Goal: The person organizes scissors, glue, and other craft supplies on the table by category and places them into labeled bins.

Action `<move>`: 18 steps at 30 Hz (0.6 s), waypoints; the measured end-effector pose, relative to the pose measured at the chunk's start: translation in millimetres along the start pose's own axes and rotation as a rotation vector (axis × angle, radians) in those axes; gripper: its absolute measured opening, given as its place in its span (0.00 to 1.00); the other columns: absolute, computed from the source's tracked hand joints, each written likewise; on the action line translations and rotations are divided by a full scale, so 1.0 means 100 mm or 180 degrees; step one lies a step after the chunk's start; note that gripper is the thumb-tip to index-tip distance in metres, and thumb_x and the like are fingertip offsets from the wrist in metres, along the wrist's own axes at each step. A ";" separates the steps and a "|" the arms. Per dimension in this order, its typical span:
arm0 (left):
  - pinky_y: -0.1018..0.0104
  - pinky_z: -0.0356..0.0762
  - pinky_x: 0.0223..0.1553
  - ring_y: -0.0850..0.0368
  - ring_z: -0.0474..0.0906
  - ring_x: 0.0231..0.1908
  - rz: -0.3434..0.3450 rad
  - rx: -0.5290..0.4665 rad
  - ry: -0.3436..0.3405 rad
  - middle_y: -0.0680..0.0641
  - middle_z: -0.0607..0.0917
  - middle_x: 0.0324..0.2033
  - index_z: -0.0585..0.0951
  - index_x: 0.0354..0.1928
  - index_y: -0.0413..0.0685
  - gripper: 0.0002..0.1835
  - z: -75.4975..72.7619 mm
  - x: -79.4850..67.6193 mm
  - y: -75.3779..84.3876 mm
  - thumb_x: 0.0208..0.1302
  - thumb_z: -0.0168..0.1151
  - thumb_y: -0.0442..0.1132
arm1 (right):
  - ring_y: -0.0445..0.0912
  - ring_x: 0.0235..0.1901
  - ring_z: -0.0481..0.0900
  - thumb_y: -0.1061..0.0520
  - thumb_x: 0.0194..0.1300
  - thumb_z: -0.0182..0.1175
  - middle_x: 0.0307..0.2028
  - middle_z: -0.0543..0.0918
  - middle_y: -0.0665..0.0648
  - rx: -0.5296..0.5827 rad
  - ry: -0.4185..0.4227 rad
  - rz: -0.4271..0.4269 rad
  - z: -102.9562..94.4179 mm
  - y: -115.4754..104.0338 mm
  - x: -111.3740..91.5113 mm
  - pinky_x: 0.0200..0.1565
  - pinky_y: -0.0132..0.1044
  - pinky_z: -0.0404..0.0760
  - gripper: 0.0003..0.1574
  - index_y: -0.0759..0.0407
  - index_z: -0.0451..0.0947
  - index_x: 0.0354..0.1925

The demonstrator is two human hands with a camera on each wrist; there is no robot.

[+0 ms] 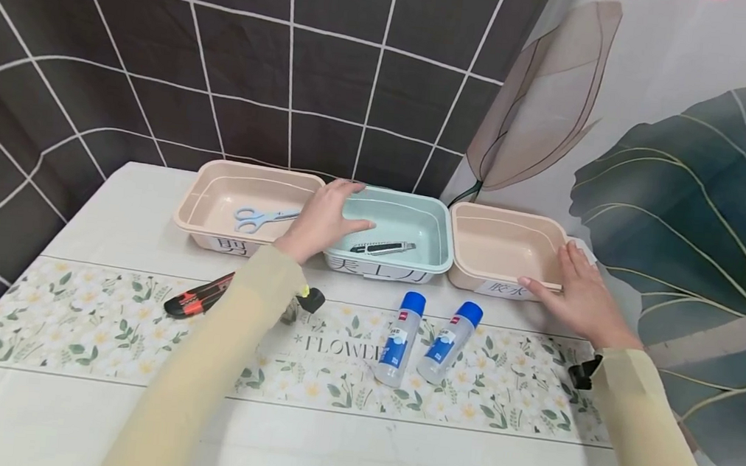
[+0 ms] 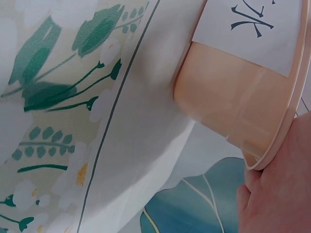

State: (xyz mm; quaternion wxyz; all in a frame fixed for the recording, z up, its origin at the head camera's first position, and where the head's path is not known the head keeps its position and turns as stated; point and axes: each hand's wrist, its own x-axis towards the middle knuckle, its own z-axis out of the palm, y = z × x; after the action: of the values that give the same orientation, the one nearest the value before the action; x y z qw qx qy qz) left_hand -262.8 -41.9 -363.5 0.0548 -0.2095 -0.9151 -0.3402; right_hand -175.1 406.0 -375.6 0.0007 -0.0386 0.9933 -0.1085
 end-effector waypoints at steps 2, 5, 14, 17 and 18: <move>0.54 0.62 0.69 0.42 0.66 0.68 -0.0014 -0.0009 0.0030 0.40 0.74 0.67 0.72 0.71 0.41 0.41 -0.05 -0.02 0.02 0.61 0.75 0.53 | 0.61 0.77 0.29 0.25 0.70 0.50 0.79 0.34 0.69 0.0002 0.0004 -0.0005 0.00 0.00 0.00 0.71 0.64 0.32 0.68 0.67 0.32 0.79; 0.53 0.62 0.69 0.42 0.66 0.69 -0.0032 -0.0028 0.0062 0.41 0.74 0.67 0.72 0.72 0.43 0.41 -0.13 -0.06 0.04 0.61 0.74 0.53 | 0.61 0.77 0.30 0.25 0.70 0.50 0.79 0.34 0.69 0.0005 0.0001 -0.0010 -0.01 -0.01 0.00 0.71 0.65 0.33 0.68 0.67 0.32 0.79; 0.54 0.62 0.70 0.44 0.67 0.69 -0.0033 -0.0076 0.0196 0.42 0.74 0.67 0.71 0.72 0.44 0.42 -0.34 -0.23 0.05 0.61 0.75 0.53 | 0.61 0.77 0.30 0.25 0.70 0.50 0.79 0.33 0.68 -0.0007 0.0019 -0.0019 0.00 -0.01 0.00 0.71 0.65 0.33 0.68 0.68 0.33 0.79; 0.55 0.62 0.69 0.44 0.68 0.68 0.0004 -0.0079 0.0286 0.42 0.75 0.67 0.72 0.72 0.44 0.42 -0.40 -0.29 0.04 0.59 0.76 0.53 | 0.61 0.77 0.30 0.25 0.70 0.50 0.79 0.32 0.68 -0.0004 0.0005 -0.0019 0.00 0.00 0.01 0.71 0.67 0.35 0.67 0.68 0.33 0.79; 0.55 0.62 0.69 0.45 0.68 0.68 0.0017 -0.0100 0.0320 0.42 0.75 0.67 0.72 0.71 0.44 0.42 -0.41 -0.31 0.03 0.59 0.77 0.53 | 0.61 0.77 0.29 0.25 0.70 0.50 0.79 0.32 0.68 -0.0006 0.0000 -0.0022 0.00 0.00 0.01 0.71 0.68 0.36 0.67 0.68 0.33 0.79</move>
State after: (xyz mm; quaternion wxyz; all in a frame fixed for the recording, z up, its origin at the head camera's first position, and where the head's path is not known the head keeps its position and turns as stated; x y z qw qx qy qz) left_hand -234.9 -77.6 -338.0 0.0982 -0.1955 -0.9051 -0.3645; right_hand -175.6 405.8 -375.4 0.0003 -0.0419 0.9933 -0.1076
